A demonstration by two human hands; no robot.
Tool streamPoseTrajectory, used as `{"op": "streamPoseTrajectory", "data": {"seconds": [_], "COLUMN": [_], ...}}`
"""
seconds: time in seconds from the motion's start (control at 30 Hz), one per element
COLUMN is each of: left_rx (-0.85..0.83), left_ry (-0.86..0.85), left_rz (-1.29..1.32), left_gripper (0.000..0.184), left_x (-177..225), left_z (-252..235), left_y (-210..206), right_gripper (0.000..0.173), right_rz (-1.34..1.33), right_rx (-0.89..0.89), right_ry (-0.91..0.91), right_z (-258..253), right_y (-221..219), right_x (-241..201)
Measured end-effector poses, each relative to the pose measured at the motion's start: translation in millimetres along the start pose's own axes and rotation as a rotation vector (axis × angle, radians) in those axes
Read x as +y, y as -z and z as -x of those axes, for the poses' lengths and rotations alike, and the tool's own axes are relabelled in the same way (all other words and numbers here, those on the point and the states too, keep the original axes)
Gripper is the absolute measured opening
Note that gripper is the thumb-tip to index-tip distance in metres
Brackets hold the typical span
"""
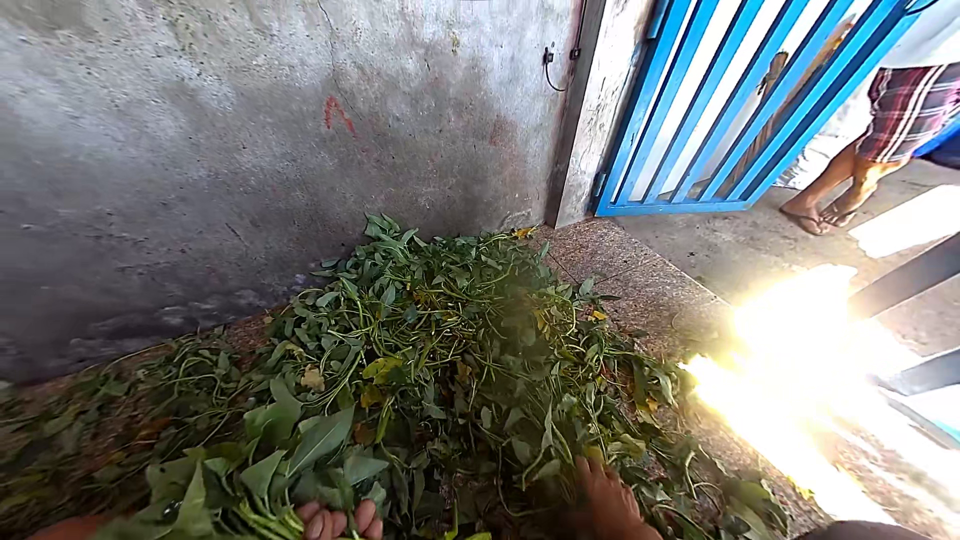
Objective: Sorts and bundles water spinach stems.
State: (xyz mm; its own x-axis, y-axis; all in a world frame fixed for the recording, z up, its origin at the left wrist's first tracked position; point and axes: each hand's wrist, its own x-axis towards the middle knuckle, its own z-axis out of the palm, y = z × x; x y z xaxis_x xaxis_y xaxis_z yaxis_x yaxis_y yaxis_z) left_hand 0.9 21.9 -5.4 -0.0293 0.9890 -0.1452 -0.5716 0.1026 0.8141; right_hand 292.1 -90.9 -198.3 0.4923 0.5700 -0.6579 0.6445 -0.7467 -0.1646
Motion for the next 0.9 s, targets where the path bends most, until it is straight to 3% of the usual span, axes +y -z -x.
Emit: {"op": "streamPoseTrajectory", "data": {"seconds": [0.03, 0.1, 0.2, 0.27, 0.4, 0.5, 0.57, 0.63, 0.7, 0.77, 0.9], "left_rx": [-0.001, -0.011, -0.062, -0.129, -0.164, -0.094, -0.072, -0.089, -0.110, -0.139, -0.233], "left_ry": [0.007, 0.008, 0.030, 0.072, 0.148, 0.188, 0.224, 0.257, 0.283, 0.291, 0.300], "left_rz": [0.007, 0.023, 0.051, 0.054, -0.016, -0.031, -0.035, -0.032, -0.046, -0.070, -0.060], "left_gripper": [0.012, 0.013, 0.014, 0.015, 0.016, 0.013, 0.012, 0.014, 0.014, 0.014, 0.014], "left_x": [0.3, 1.9, 3.5, 5.0, 3.1, -3.2, -6.3, -12.2, -18.6, -23.5, -24.6], "left_z": [1.2, 4.0, 6.5, 8.5, 14.2, 17.3, 18.8, 20.7, 23.7, 26.5, 32.4], "left_y": [-0.4, -1.7, -0.1, 0.0, -6.3, -11.3, -14.4, -17.3, -20.9, -25.1, -24.3], "right_gripper": [0.103, 0.100, 0.056, 0.037, 0.045, 0.047, 0.044, 0.043, 0.047, 0.042, 0.013], "right_rz": [-0.002, -0.001, 0.016, 0.003, 0.016, -0.041, -0.226, -0.514, -0.846, -1.077, -1.297], "right_rx": [-0.024, -0.006, 0.154, 0.214, 0.054, 0.119, 0.282, 0.420, 0.304, 0.074, -0.051], "right_ry": [0.000, -0.002, -0.029, -0.075, -0.142, -0.104, 0.063, 0.368, 0.671, 0.849, 0.865], "right_z": [4.1, 20.6, 40.0, 32.3, -19.3, -24.0, 3.8, 42.0, 83.4, 112.8, 112.5], "right_y": [15.8, 53.2, 100.0, 108.6, 73.5, 54.6, 61.6, 67.0, 74.5, 83.4, 83.9], "right_x": [-2.3, -12.8, -37.2, -52.7, -57.9, -59.3, -69.6, -84.9, -108.4, -128.0, -141.3]}}
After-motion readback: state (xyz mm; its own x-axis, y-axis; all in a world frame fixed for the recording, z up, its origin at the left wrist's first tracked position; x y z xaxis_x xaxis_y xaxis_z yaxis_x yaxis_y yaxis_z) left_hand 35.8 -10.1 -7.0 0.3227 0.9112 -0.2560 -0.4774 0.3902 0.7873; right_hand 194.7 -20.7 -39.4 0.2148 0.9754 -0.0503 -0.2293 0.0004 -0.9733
